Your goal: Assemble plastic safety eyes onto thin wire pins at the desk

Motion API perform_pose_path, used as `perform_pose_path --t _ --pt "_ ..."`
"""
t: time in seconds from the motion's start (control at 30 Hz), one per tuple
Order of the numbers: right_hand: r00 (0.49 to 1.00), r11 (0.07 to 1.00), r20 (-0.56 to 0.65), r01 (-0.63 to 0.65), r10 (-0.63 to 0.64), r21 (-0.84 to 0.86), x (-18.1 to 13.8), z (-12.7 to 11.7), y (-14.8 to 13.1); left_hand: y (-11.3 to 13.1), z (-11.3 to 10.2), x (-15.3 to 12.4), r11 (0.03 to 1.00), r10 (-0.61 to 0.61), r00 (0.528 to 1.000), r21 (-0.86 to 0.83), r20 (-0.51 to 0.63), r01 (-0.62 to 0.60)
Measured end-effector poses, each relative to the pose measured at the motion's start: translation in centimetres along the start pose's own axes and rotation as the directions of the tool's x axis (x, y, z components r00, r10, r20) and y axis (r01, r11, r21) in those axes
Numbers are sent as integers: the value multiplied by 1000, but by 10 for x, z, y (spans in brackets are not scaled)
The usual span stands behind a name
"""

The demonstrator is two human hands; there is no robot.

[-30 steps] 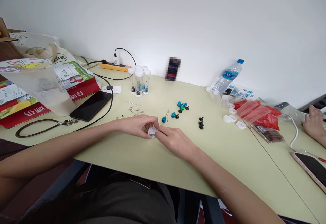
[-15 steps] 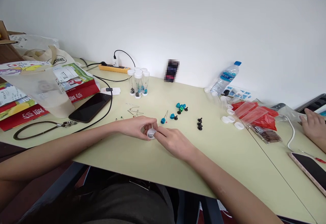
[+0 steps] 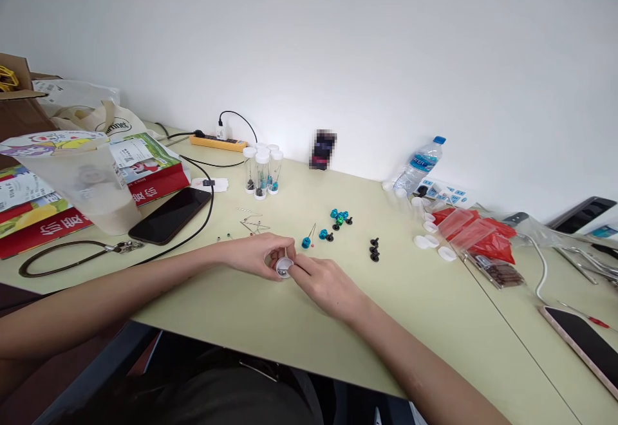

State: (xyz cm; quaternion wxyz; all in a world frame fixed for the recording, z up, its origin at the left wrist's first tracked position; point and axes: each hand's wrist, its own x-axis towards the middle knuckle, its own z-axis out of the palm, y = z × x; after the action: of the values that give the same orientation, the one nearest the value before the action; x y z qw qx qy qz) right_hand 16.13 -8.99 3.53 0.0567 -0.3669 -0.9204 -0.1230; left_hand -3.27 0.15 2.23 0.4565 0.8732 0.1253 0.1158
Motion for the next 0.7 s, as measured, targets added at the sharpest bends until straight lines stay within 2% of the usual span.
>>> perform_pose_path --t 0.4,0.7 --pt "1000 1000 -22 -4 5 12 -2 8 2 1 -1 0 1000 -20 1000 9 8 20" --pt "1000 999 15 2 -2 -36 -2 4 2 0 -2 -1 999 -7 1000 44 14 6"
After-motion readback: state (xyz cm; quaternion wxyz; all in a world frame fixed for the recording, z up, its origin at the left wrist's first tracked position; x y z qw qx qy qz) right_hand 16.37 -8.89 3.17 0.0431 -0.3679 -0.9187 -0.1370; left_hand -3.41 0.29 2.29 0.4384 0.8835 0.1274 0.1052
